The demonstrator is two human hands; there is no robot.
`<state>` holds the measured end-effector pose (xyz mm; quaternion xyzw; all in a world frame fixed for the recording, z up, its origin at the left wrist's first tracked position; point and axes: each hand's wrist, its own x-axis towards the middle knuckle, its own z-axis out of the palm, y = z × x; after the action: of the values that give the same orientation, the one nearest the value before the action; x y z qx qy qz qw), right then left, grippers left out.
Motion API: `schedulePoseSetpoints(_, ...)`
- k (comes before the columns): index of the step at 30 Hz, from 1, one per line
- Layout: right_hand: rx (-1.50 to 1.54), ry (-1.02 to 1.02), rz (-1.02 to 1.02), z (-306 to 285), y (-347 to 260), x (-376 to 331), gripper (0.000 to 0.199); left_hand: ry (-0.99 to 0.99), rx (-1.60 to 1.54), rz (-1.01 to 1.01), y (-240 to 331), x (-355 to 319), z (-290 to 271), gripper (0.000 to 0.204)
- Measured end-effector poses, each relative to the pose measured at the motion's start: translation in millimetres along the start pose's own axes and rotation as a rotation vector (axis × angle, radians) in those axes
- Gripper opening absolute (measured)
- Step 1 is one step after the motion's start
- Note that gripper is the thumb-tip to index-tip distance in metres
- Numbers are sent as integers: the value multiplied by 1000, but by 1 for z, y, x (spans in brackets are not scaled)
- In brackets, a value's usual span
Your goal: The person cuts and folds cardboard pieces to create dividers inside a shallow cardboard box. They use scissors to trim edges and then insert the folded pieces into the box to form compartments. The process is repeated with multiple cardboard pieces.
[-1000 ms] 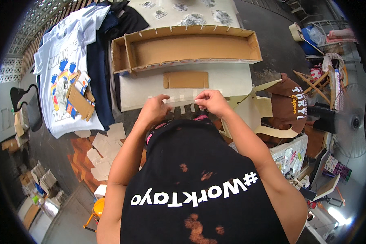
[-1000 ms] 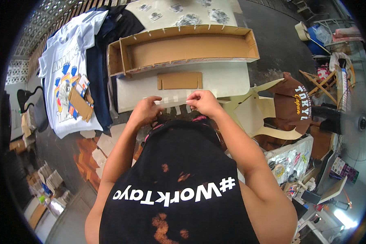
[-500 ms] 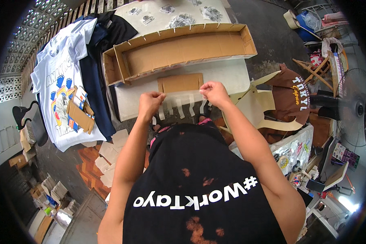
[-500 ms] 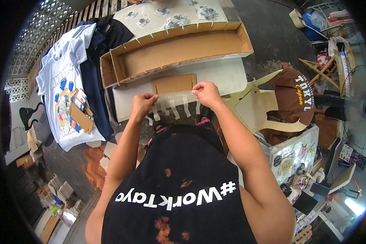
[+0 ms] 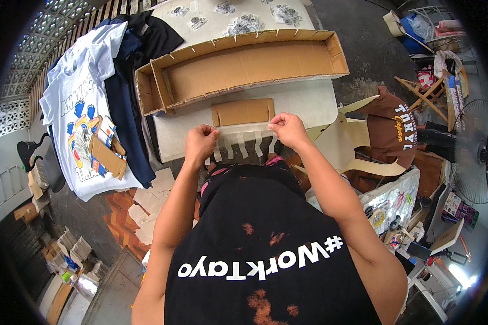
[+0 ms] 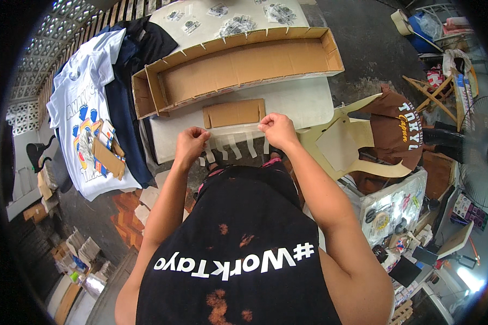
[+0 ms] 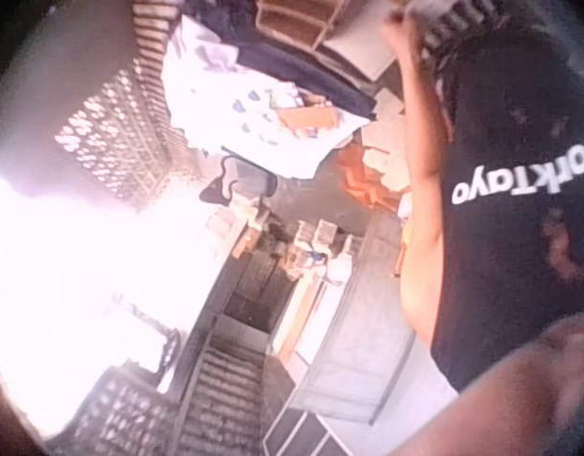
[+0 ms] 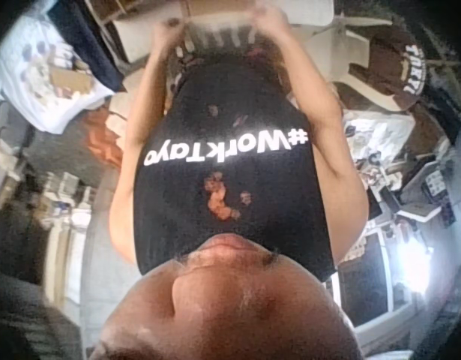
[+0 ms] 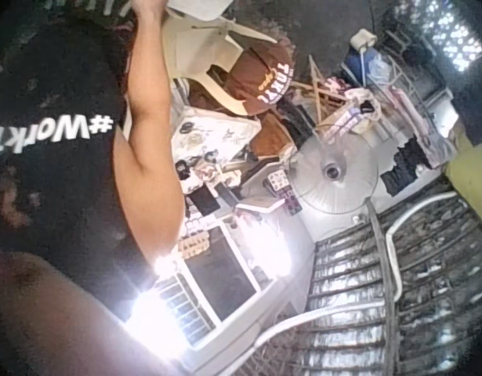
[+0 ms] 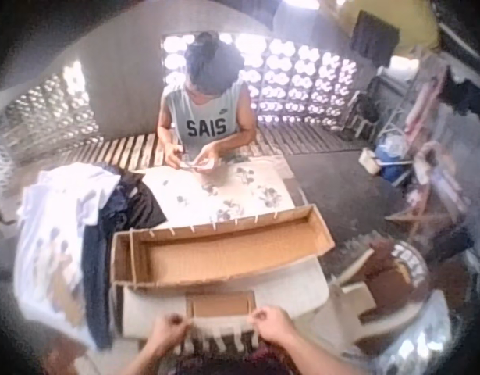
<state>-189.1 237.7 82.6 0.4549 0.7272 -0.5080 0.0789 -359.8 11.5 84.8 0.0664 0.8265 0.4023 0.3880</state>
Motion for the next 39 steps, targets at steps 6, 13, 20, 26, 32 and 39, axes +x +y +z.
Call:
schedulePoseSetpoints(6, -27, 28, 20, -1, -11, 4, 13, 38, 101, 2, -2, 14, 5, 22)
schedulePoseSetpoints(13, -91, 73, 30, -6, -20, 10, 16, 80, 232, -8, 16, 16, 8, 29)
schedulePoseSetpoints(20, -155, 68, 33, -5, -20, 19, 19, 116, 340, 9, 30, 11, 8, 29)
schedulePoseSetpoints(26, -147, 39, 63, -8, -24, 14, 22, 109, 373, 43, 26, 13, 8, 33)
schedulePoseSetpoints(32, -140, 32, 71, -9, -27, 12, 22, 140, 367, 99, 30, 7, 7, 32)
schedulePoseSetpoints(39, -135, 26, 80, -9, -26, 17, 22, 121, 361, 56, 32, 10, 6, 30)
